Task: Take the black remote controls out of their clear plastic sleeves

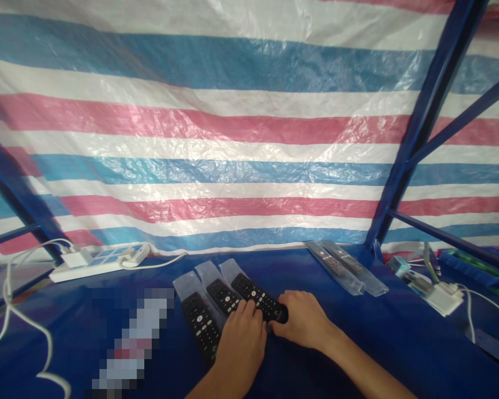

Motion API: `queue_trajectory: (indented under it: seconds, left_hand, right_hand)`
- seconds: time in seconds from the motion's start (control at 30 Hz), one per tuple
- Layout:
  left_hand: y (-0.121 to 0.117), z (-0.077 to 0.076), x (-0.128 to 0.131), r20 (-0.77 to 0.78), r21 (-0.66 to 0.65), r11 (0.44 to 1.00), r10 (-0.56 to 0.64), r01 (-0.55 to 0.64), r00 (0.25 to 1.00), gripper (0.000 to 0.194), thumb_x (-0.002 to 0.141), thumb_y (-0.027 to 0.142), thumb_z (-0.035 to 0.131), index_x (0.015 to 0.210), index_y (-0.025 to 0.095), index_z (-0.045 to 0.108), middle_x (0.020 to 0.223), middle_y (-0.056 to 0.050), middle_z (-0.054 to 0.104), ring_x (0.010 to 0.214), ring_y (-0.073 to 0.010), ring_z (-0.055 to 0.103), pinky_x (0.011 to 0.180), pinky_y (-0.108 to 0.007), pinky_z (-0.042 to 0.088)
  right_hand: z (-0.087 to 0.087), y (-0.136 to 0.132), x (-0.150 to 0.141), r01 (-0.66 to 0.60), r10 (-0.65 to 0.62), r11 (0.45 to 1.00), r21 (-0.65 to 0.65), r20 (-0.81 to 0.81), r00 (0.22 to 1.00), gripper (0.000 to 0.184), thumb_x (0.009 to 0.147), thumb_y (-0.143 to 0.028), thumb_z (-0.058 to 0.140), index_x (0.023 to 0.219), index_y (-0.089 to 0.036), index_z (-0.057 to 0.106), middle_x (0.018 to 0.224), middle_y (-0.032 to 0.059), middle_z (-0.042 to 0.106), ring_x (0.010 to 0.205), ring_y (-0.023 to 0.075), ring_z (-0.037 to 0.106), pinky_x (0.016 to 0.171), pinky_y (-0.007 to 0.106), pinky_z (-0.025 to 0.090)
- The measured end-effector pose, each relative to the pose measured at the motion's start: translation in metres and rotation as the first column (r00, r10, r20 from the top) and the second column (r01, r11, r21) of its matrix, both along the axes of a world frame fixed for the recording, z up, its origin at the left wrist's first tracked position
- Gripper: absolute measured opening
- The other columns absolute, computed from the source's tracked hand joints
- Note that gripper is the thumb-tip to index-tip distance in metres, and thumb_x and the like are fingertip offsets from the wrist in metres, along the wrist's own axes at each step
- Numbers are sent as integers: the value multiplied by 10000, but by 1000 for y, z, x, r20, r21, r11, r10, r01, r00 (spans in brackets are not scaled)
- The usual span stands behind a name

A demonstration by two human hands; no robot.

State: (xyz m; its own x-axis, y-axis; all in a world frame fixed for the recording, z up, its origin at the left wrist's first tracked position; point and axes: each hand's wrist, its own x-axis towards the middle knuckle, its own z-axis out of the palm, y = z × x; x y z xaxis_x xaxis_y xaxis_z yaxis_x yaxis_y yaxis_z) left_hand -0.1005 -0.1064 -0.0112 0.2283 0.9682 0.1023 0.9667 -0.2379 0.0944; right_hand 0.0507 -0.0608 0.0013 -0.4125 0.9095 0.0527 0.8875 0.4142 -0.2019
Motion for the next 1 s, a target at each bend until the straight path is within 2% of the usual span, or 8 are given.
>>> queue_trajectory:
  seconds: [0.17,0.33,0.47,0.63,0.73,0.83,1.0]
  left_hand:
    - [-3,5,12,3,-31,999,-33,33,999,248,895,167,440,979,158,673,1090,-93,629,1074,-261,527,919,-434,442]
    - [5,6,24,-91,-40,998,-55,52,994,260,912,179,438,960,140,690,1032,-119,644,1056,-270,542,887,-430,466]
    - [11,8,28,-161,-37,997,-73,68,984,285,901,114,414,980,137,687,1022,-126,648,1042,-263,556,868,-412,478]
    - [12,17,34,-252,-141,990,-52,17,966,359,860,3,380,1045,108,670,1095,-141,642,1066,-262,559,871,-400,481]
    - [12,21,35,-262,-147,989,-34,-5,964,377,853,-20,361,1041,95,666,1095,-144,640,1063,-265,563,873,-401,478]
    - [16,20,32,-227,-85,996,-1,-19,974,384,835,-41,357,1050,95,645,1066,-132,639,1031,-261,575,856,-392,480]
    - [28,18,19,-161,-60,996,54,-64,986,381,841,-44,338,1041,120,617,1036,-102,634,1013,-227,582,844,-340,474]
  right_hand:
    - [1,2,7,46,-47,998,40,26,999,279,743,-426,559,775,-183,693,848,98,726,796,266,683,669,306,444]
    - [5,6,28,153,-156,987,52,65,986,302,766,-413,547,826,-161,702,884,129,726,844,294,681,715,335,456]
    - [8,9,39,209,-211,978,23,89,974,335,786,-443,556,855,-149,702,919,146,715,870,305,676,725,344,456]
    - [7,15,36,230,-231,973,20,96,968,372,788,-490,570,882,-150,691,938,144,711,899,294,670,739,329,444]
    - [4,16,37,234,-233,972,-4,66,970,313,761,-466,596,822,-171,681,883,110,720,869,283,675,682,303,425]
    - [4,16,45,224,-224,974,-36,4,975,258,739,-448,615,753,-194,663,805,70,719,815,260,674,612,277,378]
    - [16,12,67,183,-182,983,-6,-125,975,260,723,-453,626,668,-199,623,722,36,678,688,196,618,539,255,288]
